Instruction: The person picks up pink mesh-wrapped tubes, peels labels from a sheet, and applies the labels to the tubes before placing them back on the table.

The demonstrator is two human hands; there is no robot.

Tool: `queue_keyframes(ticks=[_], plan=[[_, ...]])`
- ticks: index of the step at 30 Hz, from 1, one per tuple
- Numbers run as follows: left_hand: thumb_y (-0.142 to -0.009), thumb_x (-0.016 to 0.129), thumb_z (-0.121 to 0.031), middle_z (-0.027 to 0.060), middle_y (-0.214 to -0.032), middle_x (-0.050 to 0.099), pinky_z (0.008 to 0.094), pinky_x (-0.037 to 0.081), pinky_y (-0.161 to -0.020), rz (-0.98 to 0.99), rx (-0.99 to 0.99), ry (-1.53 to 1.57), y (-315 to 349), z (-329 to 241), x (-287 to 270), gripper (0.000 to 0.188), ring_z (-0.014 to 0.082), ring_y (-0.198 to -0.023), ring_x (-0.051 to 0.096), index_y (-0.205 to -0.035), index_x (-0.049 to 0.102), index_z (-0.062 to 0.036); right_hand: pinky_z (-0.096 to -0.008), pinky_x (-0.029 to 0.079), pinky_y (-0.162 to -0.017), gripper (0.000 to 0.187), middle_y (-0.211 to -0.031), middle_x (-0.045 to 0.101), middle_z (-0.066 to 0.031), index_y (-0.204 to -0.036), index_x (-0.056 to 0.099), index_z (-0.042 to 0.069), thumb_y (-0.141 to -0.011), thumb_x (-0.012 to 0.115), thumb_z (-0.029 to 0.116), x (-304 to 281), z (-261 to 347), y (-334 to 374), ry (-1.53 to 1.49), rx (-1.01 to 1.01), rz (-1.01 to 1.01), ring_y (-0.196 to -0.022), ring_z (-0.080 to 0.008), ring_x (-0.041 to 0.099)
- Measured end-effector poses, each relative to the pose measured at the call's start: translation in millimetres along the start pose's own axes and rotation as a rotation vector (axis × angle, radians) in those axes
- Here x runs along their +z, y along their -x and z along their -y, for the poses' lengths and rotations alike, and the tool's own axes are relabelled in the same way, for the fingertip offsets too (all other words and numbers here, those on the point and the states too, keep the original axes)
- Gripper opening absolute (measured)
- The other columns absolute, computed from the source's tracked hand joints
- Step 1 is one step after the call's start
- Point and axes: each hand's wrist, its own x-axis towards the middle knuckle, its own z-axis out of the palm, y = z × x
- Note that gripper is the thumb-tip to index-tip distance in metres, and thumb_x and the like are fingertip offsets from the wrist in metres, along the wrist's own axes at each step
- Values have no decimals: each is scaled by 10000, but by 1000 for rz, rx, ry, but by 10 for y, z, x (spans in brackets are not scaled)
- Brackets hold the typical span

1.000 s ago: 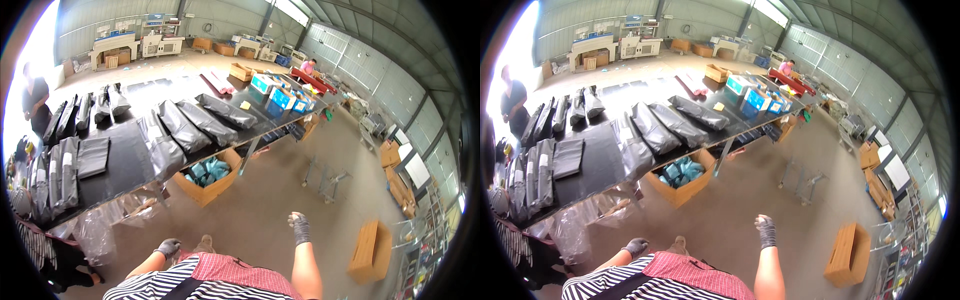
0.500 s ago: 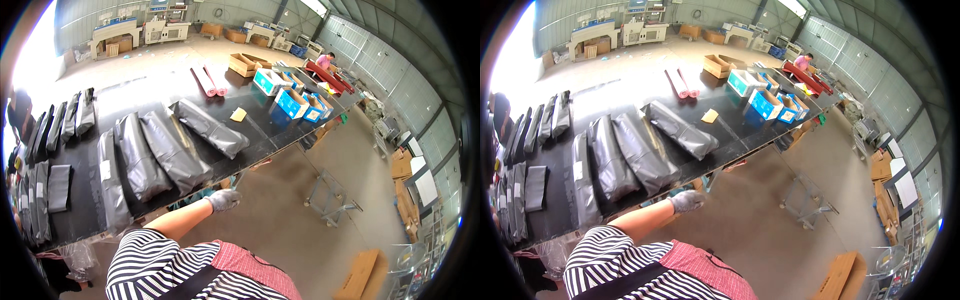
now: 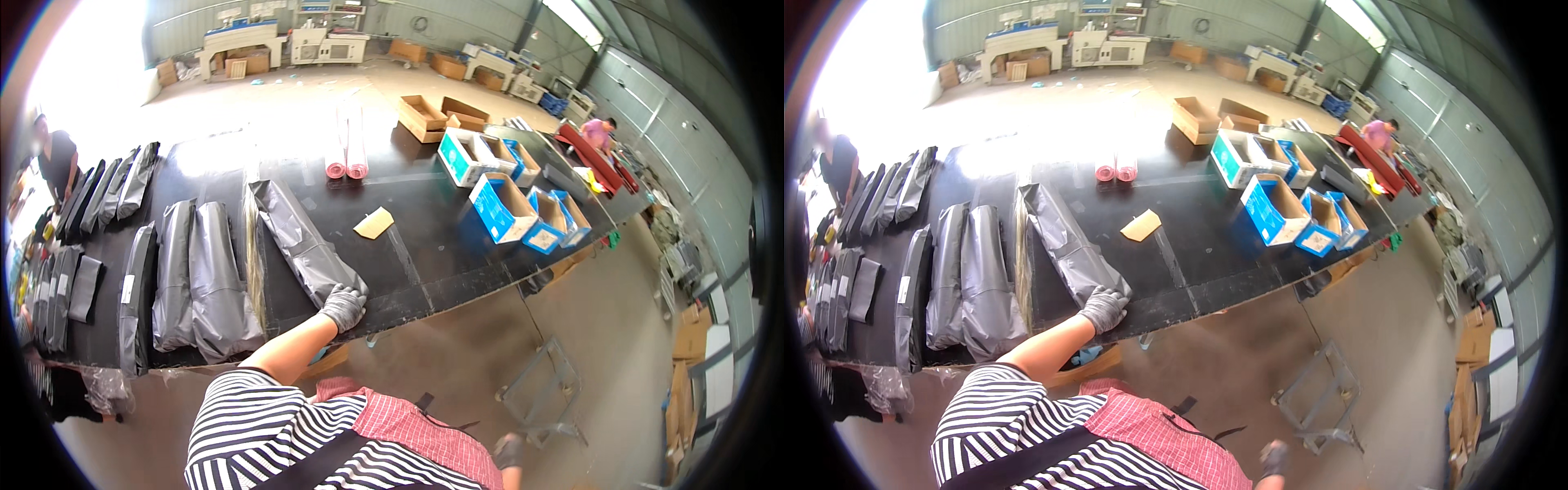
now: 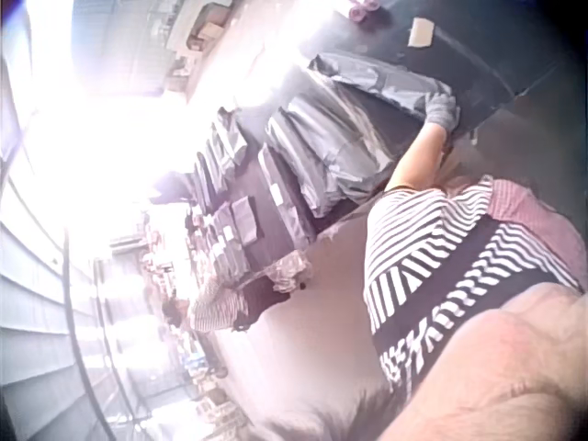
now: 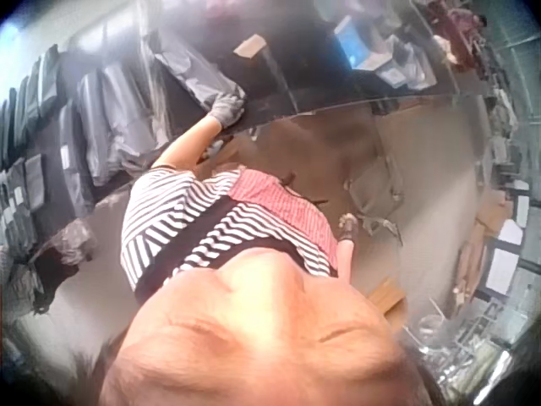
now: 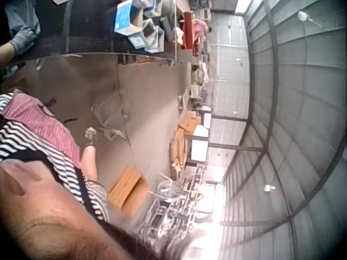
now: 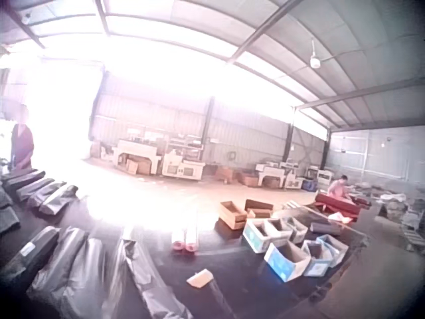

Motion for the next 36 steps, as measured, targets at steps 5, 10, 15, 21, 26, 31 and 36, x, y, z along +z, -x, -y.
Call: queue_keyframes(ticks=[5, 10, 15, 21, 26, 31, 36], plan=[[-911, 612, -367, 183, -905, 718, 434, 530, -813, 179, -353, 576, -637, 149, -610, 339, 354, -875, 689, -972, 726, -54, -276, 388, -445, 125, -652, 498, 30, -829, 539, 153, -931, 568, 218, 414, 1909, -1842, -137, -10, -46, -517, -105, 467], [-888, 589, -218, 224, -953, 687, 467, 505, -860, -424, -453, 683, -2147, 1180, -678, 266, 409, -954, 653, -1059, 683, -38, -293, 419, -468, 155, -680, 515, 8, -822, 534, 122, -925, 601, 217, 1285, 1965, -2774, -12, 166, 427, -571, -121, 516], [-899, 639, -343, 198, -1509, 399, 410, 330, -1160, -292, -903, 456, -3519, 2481, -464, 666, 364, -1413, 351, -1474, 405, -102, -298, 436, -572, 201, -736, 553, -14, -855, 551, 122, -895, 622, 306, 1816, 1968, -3016, 353, 354, 436, -660, -151, 526], [-876, 644, -502, 159, -1611, 232, 487, 332, -1156, -63, -1176, 497, -4611, 3572, -256, 885, 348, -1438, 345, -1581, 182, -233, -276, 515, -742, 217, -877, 657, -39, -1060, 650, 32, -910, 626, 187, 3120, 3436, -3737, 567, -30, 573, -782, -132, 598], [-727, 784, -512, 260, -1403, 518, 426, 406, -1104, -57, -1221, 552, -4800, 3850, -143, 1163, 373, -1302, 522, -1589, 88, -158, -303, 519, -844, 358, -1019, 679, -78, -1266, 587, 11, -948, 634, 169, 5744, 3990, -4981, 666, -547, 848, -896, -156, 641], [-720, 794, -453, 292, -1313, 577, 403, 454, -1057, -80, -1113, 619, -4821, 3597, -132, 1164, 363, -1249, 569, -1567, 97, -63, -415, 454, -1008, 848, -1256, 621, -238, -1464, 351, 12, -846, 702, 474, 8376, 4646, -4806, 514, -537, 842, -1204, -341, 594], [-734, 834, -357, 266, -1308, 582, 409, 464, -1027, -317, -1115, 752, -4622, 3310, 114, 1054, 345, -1222, 585, -1523, 226, -14, -374, 557, -758, 577, -1078, 680, -194, -1253, 526, -8, -831, 689, 350, 9066, 4637, -4936, 449, -374, 797, -921, -292, 697]])
